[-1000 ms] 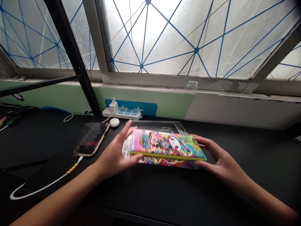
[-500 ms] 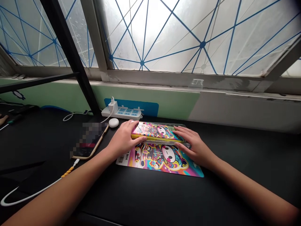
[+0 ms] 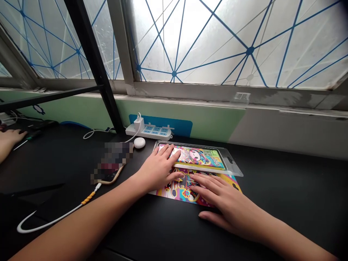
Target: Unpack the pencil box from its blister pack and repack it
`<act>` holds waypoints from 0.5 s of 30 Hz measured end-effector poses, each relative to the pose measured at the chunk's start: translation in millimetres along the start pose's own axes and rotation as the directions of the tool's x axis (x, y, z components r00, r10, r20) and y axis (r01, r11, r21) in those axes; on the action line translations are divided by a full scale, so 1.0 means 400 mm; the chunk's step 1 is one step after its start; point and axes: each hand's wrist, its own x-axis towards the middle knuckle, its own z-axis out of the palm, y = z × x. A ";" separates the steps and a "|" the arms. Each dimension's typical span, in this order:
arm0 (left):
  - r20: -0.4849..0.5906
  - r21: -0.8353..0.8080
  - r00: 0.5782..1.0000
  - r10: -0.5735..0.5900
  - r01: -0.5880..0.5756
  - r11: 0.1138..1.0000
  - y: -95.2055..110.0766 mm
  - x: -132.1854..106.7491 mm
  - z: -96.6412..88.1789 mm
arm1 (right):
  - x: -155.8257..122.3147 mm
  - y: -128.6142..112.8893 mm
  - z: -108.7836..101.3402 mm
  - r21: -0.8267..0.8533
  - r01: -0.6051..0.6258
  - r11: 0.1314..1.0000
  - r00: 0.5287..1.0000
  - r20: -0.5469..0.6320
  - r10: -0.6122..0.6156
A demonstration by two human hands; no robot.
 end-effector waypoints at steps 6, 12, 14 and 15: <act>-0.038 0.006 0.995 -0.090 0.090 0.996 -0.013 0.009 -0.006 | -0.004 0.007 -0.018 0.164 -0.152 0.975 0.970 0.213 0.116; -0.097 -0.039 0.984 -0.148 0.144 0.989 -0.027 0.010 -0.005 | -0.011 -0.020 -0.049 0.222 -0.217 0.951 0.973 0.133 0.191; -0.114 -0.048 0.980 -0.162 0.158 0.986 -0.028 0.009 0.004 | -0.009 -0.025 -0.041 0.210 -0.249 0.945 0.968 0.085 0.236; -0.121 -0.052 0.978 -0.169 0.164 0.985 -0.028 0.008 0.008 | -0.007 -0.027 -0.033 0.190 -0.261 0.946 0.965 0.053 0.256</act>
